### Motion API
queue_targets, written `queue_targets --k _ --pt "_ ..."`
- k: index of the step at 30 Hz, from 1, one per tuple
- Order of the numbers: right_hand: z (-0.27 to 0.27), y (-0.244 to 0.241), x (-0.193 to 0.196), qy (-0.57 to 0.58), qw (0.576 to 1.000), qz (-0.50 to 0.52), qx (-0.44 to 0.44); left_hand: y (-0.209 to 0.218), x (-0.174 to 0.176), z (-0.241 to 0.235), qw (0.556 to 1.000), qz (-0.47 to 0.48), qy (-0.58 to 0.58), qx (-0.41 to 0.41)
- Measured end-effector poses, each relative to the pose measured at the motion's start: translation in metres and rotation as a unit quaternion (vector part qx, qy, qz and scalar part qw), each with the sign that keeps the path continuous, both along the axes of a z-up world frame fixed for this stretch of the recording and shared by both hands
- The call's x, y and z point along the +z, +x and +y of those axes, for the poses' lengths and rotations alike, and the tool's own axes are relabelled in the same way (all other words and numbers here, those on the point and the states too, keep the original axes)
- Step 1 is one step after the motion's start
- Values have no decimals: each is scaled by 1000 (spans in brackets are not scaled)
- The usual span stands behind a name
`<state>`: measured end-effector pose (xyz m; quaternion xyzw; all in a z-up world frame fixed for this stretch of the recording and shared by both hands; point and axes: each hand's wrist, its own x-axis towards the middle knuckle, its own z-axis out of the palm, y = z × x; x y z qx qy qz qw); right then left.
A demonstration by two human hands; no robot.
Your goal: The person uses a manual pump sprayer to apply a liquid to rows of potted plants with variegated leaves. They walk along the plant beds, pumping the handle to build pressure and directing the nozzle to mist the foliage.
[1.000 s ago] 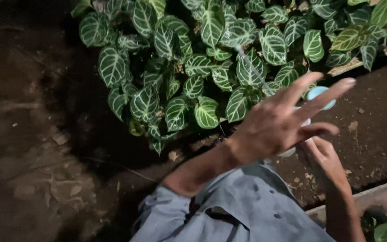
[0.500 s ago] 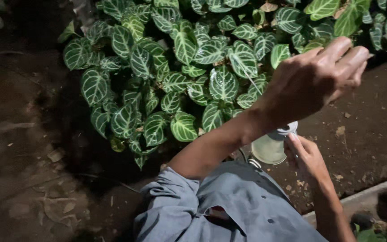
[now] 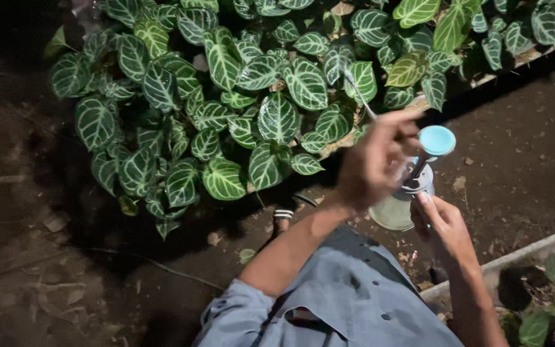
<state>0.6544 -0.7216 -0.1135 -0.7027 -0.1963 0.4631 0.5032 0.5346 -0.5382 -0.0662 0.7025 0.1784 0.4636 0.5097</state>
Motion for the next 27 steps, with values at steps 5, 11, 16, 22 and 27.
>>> queue_targets --k 5,11,16,22,27 --pt "-19 28 10 -45 999 7 22 25 -167 -7 938 111 -329 11" --pt "-46 48 4 -76 996 -6 38 71 -219 -68 863 74 -465 -181" --pt "-72 59 -5 -75 997 25 -3 74 -179 -97 854 104 -445 -249" --pt "-90 65 12 -111 993 -26 -39 119 -189 -124 855 49 -436 -276" --pt "-105 78 9 -41 998 0 -51 136 -194 -136 880 86 -381 -272"
